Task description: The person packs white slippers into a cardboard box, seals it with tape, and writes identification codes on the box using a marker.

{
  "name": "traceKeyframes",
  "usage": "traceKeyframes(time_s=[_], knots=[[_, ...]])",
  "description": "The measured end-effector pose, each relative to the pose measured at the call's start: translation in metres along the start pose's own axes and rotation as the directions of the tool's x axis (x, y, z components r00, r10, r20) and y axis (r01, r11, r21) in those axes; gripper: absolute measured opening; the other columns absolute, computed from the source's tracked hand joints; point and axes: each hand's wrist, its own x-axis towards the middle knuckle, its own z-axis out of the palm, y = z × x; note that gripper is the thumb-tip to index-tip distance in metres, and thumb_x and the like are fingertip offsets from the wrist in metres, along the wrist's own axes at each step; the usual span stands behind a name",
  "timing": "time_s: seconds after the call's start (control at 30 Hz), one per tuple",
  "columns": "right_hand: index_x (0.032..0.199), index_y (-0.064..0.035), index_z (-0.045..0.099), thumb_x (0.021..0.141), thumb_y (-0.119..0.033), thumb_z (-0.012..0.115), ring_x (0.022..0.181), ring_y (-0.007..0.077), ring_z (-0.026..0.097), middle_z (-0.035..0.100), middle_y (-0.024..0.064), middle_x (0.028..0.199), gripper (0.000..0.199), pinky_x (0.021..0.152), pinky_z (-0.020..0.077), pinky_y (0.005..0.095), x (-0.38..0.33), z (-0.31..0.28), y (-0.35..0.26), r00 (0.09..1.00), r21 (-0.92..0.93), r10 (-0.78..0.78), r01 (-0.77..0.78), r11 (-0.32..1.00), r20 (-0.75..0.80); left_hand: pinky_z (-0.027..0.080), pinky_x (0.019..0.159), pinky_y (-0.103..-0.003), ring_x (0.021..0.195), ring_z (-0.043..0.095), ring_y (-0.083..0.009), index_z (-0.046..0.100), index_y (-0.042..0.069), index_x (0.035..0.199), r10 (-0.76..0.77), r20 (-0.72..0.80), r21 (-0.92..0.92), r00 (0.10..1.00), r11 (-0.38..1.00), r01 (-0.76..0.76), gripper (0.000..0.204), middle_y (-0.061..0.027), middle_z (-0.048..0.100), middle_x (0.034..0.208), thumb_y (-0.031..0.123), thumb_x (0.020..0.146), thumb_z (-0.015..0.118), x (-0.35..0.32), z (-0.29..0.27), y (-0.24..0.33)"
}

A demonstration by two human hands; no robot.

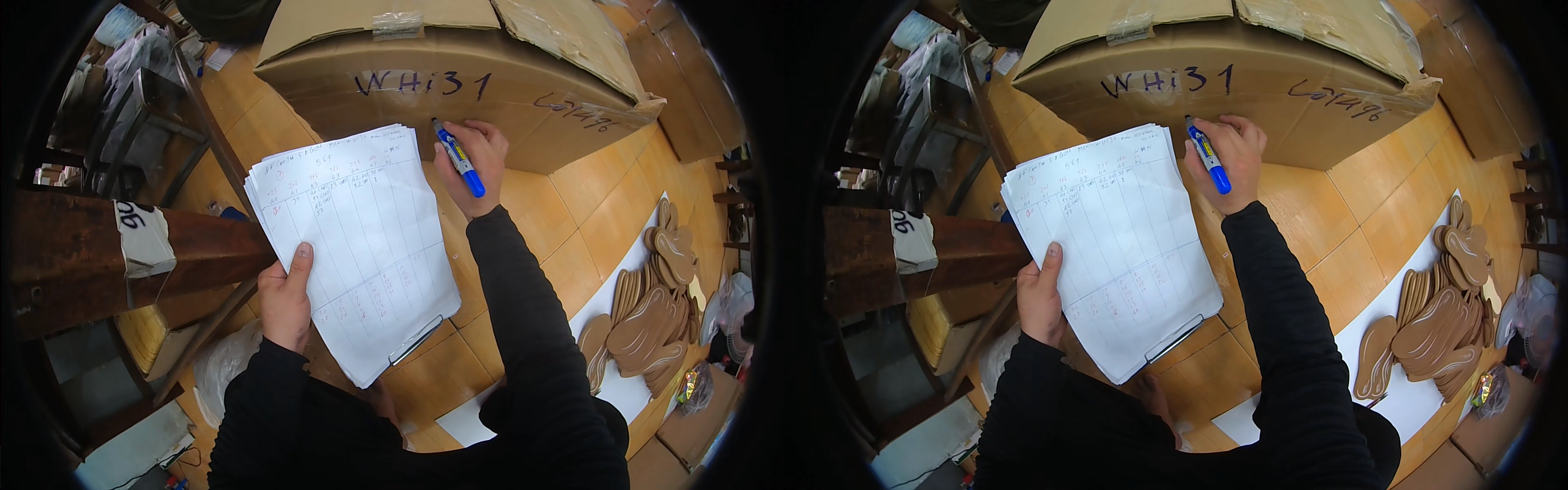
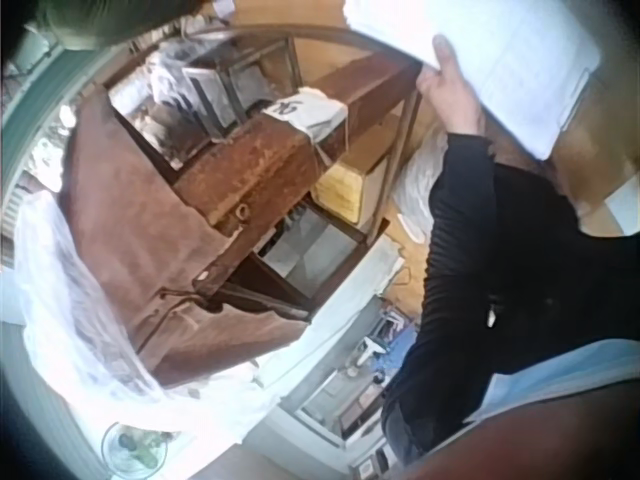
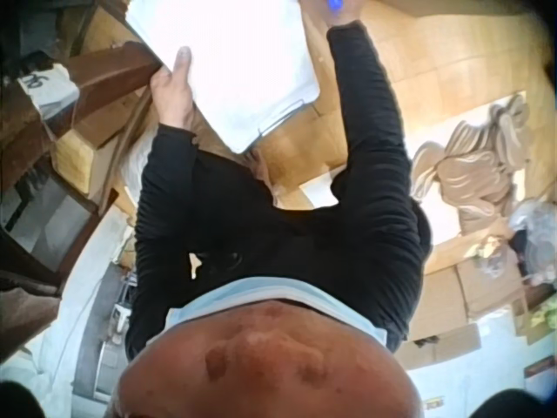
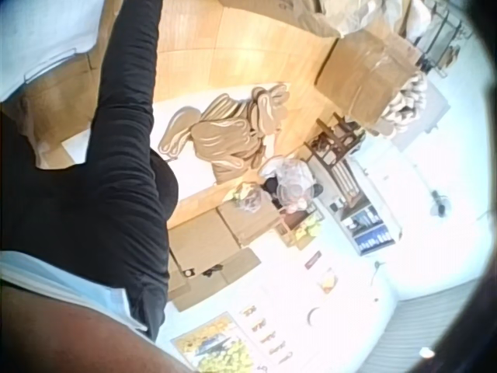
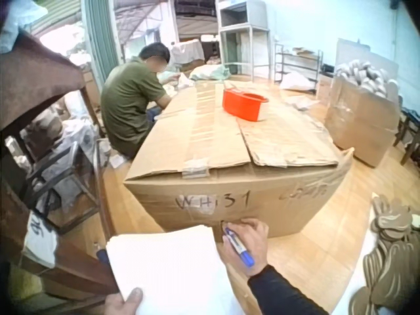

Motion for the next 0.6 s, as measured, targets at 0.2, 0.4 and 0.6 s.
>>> traceKeyframes(time_s=[0.2, 0.4, 0.6], knots=[[0.104, -0.0124, 0.067, 0.073, -0.011, 0.074, 0.099, 0.028, 0.057, 0.068, 0.0032, 0.091, 0.032, 0.09, 0.0376, 0.041, -0.0001, -0.0012, -0.0018, 1.0, 0.023, 0.023, -0.023, 0.999, 0.003, 0.048, 0.082, -0.026, 0.089, 0.062, -0.0123, 0.065, -0.008, 0.11, 0.008, 0.005, -0.01, 1.0, 1.0, -0.008, 0.04, -0.0113, 0.069, 0.104, 0.029, 0.097, 0.062, -0.0002, 0.0008, -0.0005], [0.105, -0.0126, 0.067, 0.073, -0.012, 0.074, 0.1, 0.0278, 0.056, 0.067, 0.0027, 0.092, 0.032, 0.09, 0.0377, 0.041, -0.0021, -0.0013, -0.0022, 0.999, 0.006, -0.008, 0.007, 1.0, 0.049, 0.048, 0.082, -0.025, 0.089, 0.061, -0.0119, 0.064, -0.008, 0.111, 0.02, 0.003, -0.025, 1.0, 0.999, -0.02, 0.04, -0.0106, 0.069, 0.104, 0.029, 0.097, 0.062, 0.0003, 0.0018, -0.0018], [0.105, -0.0125, 0.067, 0.073, -0.012, 0.074, 0.099, 0.0277, 0.056, 0.067, 0.0031, 0.092, 0.033, 0.09, 0.0377, 0.0406, -0.0023, -0.0002, -0.0045, 0.999, 0.018, 0.039, -0.04, 0.999, 0.037, 0.048, 0.083, -0.026, 0.089, 0.061, -0.0123, 0.064, -0.009, 0.111, 0.008, -0.018, -0.019, 1.0, 1.0, -0.009, 0.04, -0.0108, 0.068, 0.105, 0.028, 0.097, 0.063, -0.0003, 0.0012, -0.0025]])
